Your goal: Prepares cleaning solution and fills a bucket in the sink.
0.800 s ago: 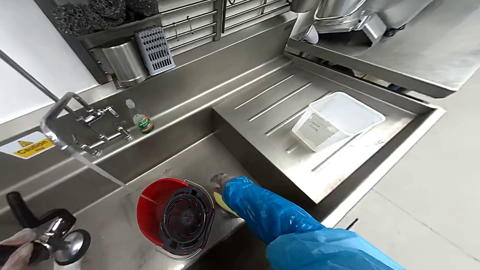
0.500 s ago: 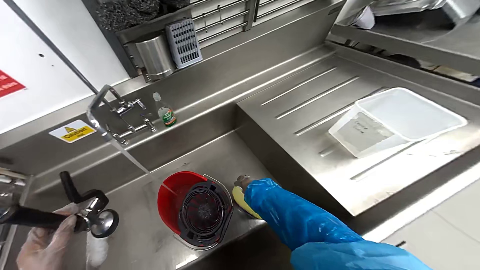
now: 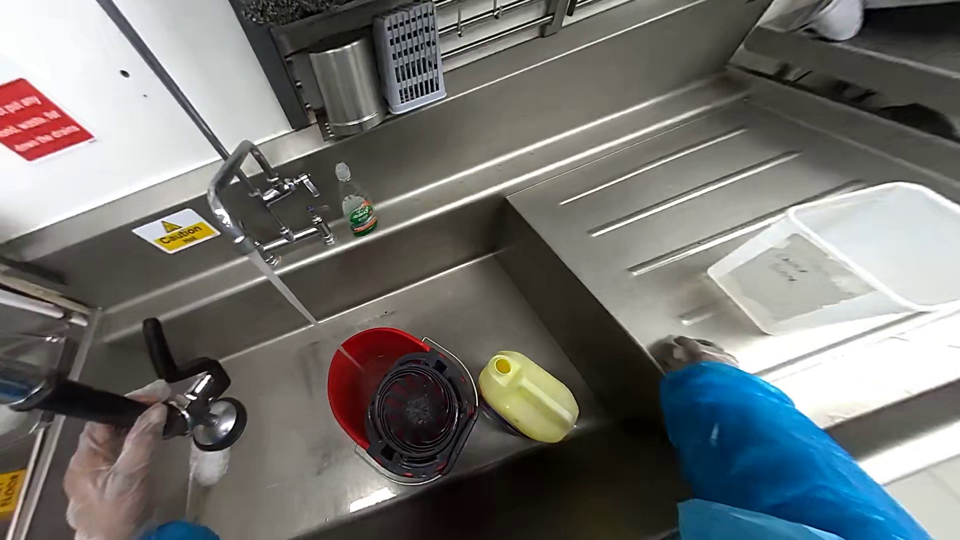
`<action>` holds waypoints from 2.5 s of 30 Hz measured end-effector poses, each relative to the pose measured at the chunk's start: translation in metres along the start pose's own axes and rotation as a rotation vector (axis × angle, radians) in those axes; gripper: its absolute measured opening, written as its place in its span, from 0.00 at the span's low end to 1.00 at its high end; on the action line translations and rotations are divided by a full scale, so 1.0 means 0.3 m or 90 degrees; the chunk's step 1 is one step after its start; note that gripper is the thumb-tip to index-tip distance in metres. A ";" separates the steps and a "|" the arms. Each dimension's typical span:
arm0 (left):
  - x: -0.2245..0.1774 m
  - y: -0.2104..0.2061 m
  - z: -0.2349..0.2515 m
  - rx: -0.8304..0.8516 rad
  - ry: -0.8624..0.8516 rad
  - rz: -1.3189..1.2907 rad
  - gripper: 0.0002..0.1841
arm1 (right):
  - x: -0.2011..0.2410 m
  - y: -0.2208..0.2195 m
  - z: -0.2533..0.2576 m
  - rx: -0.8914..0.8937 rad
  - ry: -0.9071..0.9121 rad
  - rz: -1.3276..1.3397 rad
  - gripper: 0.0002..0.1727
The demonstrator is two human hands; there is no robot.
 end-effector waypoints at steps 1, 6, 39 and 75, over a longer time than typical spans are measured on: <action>-0.007 -0.005 -0.005 -0.014 0.012 0.012 0.20 | -0.056 -0.008 0.006 -0.048 -0.055 0.120 0.22; -0.031 -0.032 -0.019 -0.073 0.062 0.003 0.18 | 0.114 0.030 -0.139 -0.034 0.103 -0.151 0.35; 0.108 0.021 -0.034 -0.086 0.085 0.037 0.22 | 0.988 -0.183 -0.895 0.466 0.435 -0.571 0.32; 0.239 0.079 -0.015 -0.109 -0.173 0.025 0.19 | 1.425 -0.846 -0.893 0.540 0.274 -1.033 0.24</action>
Point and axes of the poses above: each hand's wrist, its own z-axis towards the middle knuckle, its own y-axis out of the back of the hand, x = y × z, the point moved 7 cm from there along z, towards the middle knuckle, and after that the axes turned 5 degrees about x, right-handed, at the moved point
